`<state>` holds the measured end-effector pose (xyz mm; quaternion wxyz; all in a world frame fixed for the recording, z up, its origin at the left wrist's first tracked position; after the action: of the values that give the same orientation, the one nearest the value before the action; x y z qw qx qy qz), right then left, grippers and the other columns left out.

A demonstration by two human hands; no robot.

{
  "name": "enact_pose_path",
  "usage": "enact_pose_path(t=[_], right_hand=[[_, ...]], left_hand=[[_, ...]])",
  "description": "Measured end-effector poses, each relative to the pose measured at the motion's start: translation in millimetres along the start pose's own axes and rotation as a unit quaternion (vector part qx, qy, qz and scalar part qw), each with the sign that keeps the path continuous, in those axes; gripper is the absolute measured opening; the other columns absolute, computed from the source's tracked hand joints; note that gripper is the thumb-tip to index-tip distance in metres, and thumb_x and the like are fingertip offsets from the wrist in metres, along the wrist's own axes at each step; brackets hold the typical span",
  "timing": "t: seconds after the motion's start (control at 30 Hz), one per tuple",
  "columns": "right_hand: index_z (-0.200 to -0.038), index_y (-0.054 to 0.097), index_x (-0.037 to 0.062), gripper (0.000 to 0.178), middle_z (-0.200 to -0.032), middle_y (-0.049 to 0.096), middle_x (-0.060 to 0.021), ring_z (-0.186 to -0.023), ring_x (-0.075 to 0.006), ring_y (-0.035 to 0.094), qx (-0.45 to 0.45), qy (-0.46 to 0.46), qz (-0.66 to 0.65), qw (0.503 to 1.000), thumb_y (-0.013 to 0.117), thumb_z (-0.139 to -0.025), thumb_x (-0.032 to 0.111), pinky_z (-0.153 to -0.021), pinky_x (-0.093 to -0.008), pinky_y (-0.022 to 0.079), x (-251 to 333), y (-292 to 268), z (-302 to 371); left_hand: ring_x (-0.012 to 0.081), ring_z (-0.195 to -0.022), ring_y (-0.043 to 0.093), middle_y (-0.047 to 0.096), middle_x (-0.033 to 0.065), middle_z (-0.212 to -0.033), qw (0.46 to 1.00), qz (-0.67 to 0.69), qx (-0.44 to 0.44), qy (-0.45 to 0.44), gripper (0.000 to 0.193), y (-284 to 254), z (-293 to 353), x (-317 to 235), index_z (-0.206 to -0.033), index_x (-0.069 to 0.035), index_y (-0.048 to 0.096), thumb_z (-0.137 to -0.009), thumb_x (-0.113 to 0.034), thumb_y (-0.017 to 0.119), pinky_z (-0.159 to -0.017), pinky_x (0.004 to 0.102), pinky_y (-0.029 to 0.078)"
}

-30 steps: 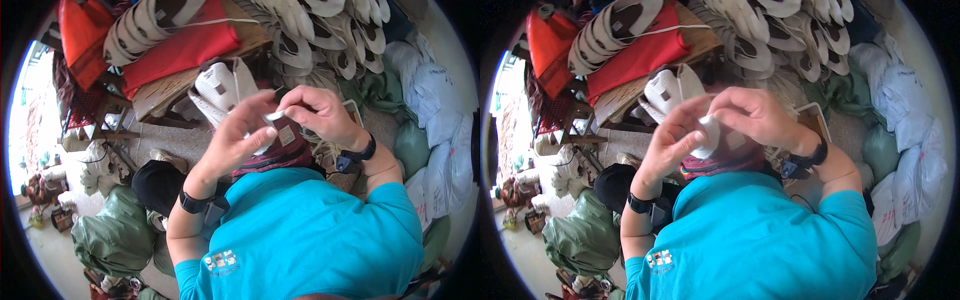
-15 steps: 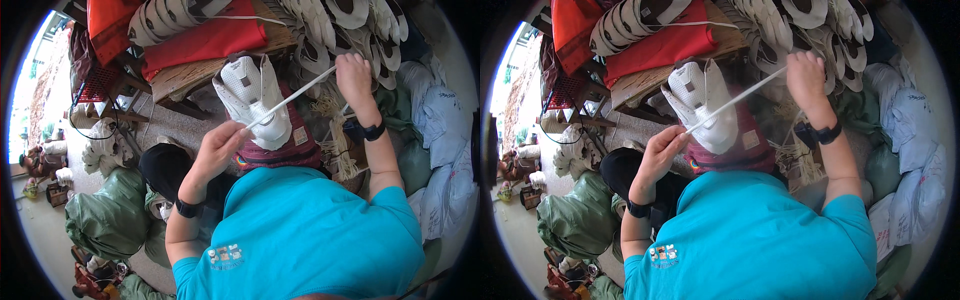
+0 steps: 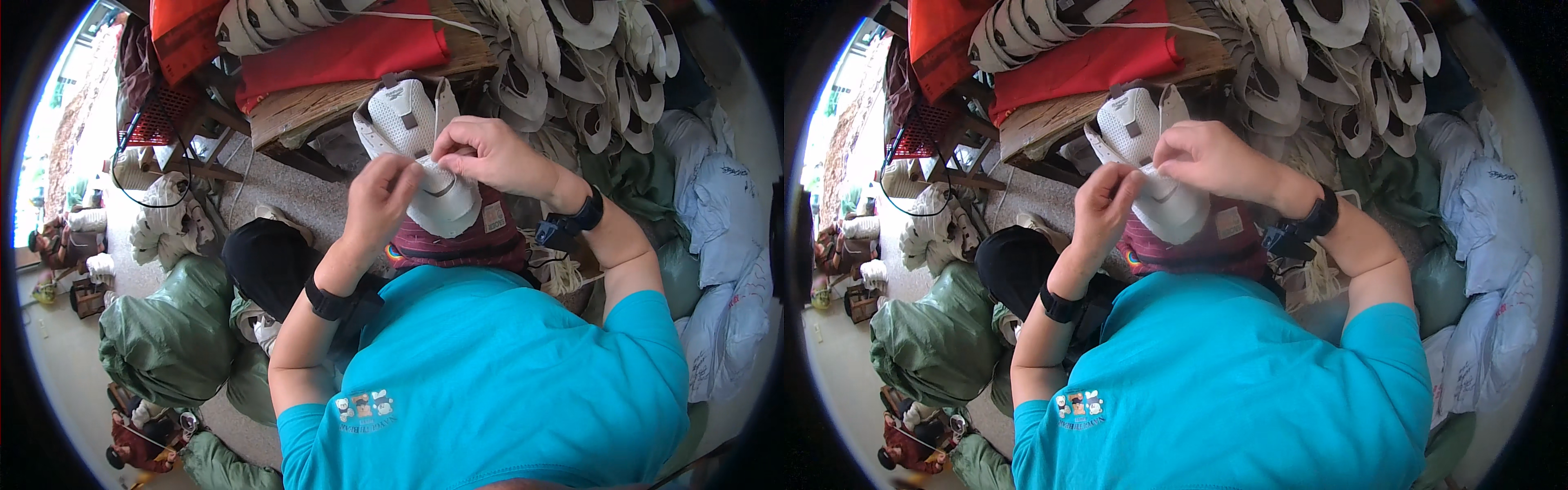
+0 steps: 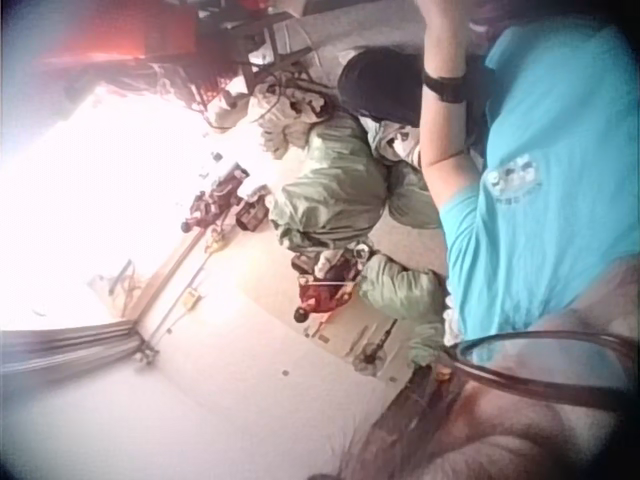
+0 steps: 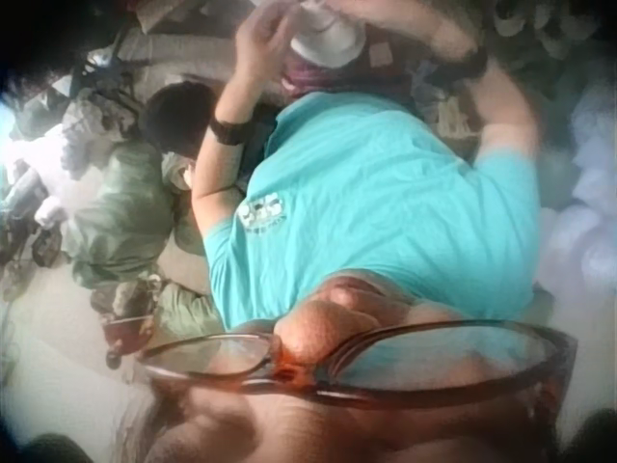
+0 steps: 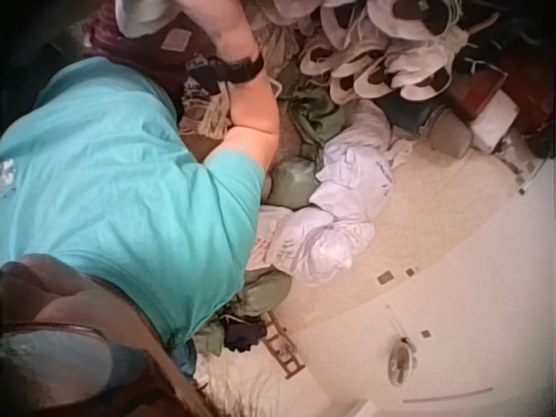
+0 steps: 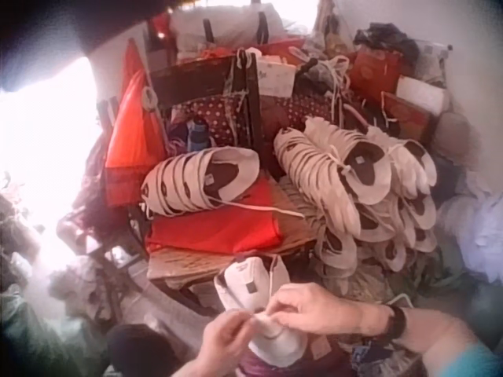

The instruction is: The person threads white shoelaces through the eyelets of a white sneaker held on their lap. They pull the laces tight and adjust the fit, repeating the process for multiple shoes in a workshop setting.

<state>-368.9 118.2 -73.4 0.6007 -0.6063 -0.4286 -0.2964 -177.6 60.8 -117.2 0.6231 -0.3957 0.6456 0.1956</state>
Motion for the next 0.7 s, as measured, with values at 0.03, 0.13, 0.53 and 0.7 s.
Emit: enact_pose_path(t=[0.03,0.13,0.53,0.7], right_hand=[[-0.096,0.065,-0.0006,0.008,-0.094,0.061,-0.0054,-0.085,-0.0120,0.062,-0.015,0.002,0.016,1.000,0.067,-0.090,0.003,-0.074,-0.0265,0.052,-3,0,0],[-0.094,0.063,-0.0010,0.007,-0.093,0.059,-0.0071,-0.083,-0.0152,0.063,-0.071,-0.016,0.083,0.994,0.067,-0.088,0.001,-0.073,-0.0273,0.054,-6,2,0],[-0.092,0.060,0.0005,0.010,-0.089,0.059,-0.0094,-0.079,-0.0206,0.063,-0.122,-0.025,0.124,0.984,0.068,-0.086,0.003,-0.072,-0.0310,0.056,-6,9,-3],[-0.090,0.060,0.0055,0.012,-0.087,0.062,-0.0113,-0.082,-0.0316,0.065,-0.135,-0.037,0.163,0.977,0.068,-0.084,0.013,-0.069,-0.0389,0.054,-9,13,-2]], left_hand=[[0.0040,-0.077,0.052,0.060,0.0010,-0.084,0.998,0.046,-0.027,-0.017,0.009,-1,0,8,-0.097,0.001,0.067,-0.097,-0.006,0.061,-0.069,0.0196,0.043],[0.0051,-0.079,0.053,0.058,0.0003,-0.087,0.997,0.065,-0.050,-0.010,0.012,-3,0,9,-0.104,0.000,0.069,-0.095,-0.001,0.062,-0.071,0.0202,0.045],[0.0226,-0.076,0.062,0.061,0.0096,-0.087,0.990,-0.111,-0.011,0.084,0.018,-10,-6,-4,-0.107,-0.005,0.070,-0.091,-0.001,0.063,-0.069,0.0317,0.050],[0.0231,-0.079,0.063,0.061,0.0097,-0.088,0.990,-0.103,0.001,0.100,0.018,-11,-8,-2,-0.107,-0.005,0.070,-0.092,-0.001,0.062,-0.071,0.0317,0.051]])
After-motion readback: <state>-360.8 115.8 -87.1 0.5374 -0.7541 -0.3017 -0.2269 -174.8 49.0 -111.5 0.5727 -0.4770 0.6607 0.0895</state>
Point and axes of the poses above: each hand's wrist, its own z-axis away from the middle knuckle, its own y-axis out of the palm, x = y × z, the point moved 3 cm from there along -z, towards the middle knuckle
